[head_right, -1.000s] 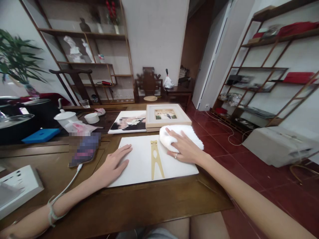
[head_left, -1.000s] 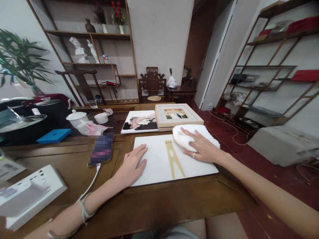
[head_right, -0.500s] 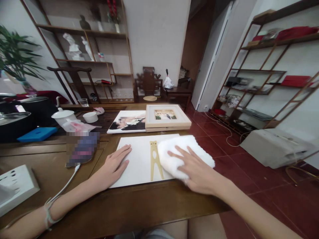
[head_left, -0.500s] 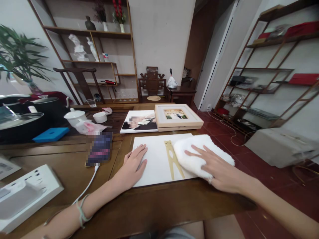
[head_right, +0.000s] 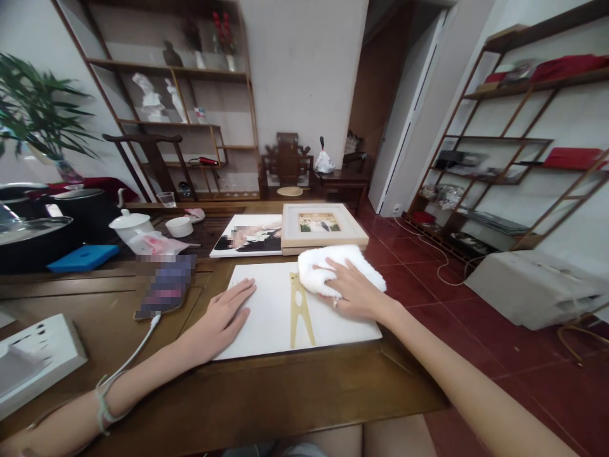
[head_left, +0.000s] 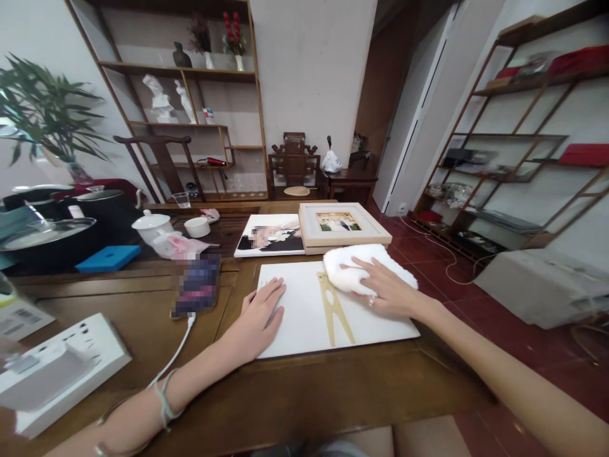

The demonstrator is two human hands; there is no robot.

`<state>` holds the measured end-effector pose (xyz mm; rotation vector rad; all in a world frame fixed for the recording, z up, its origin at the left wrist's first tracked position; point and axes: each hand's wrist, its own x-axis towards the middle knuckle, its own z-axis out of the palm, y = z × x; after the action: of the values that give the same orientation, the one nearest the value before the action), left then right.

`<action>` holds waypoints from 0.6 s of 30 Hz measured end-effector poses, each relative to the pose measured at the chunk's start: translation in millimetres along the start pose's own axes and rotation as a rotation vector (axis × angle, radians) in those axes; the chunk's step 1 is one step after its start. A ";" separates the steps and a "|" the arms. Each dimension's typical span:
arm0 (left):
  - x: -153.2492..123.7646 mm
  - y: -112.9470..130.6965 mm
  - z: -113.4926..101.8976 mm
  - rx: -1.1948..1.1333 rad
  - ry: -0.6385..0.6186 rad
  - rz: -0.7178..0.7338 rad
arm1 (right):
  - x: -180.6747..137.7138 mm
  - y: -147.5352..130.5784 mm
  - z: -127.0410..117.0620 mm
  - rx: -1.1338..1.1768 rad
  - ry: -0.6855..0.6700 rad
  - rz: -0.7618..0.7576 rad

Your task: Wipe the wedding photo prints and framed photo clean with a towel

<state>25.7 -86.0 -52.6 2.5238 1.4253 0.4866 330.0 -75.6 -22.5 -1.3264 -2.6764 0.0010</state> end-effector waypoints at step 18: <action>0.7 -0.9 0.5 0.005 -0.022 -0.004 | -92.3 -54.2 -19.9 0.072 -0.124 -0.095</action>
<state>25.6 -84.9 -53.3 2.5220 1.4247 0.4541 344.9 -183.0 -11.8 -1.2152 -2.8106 0.1728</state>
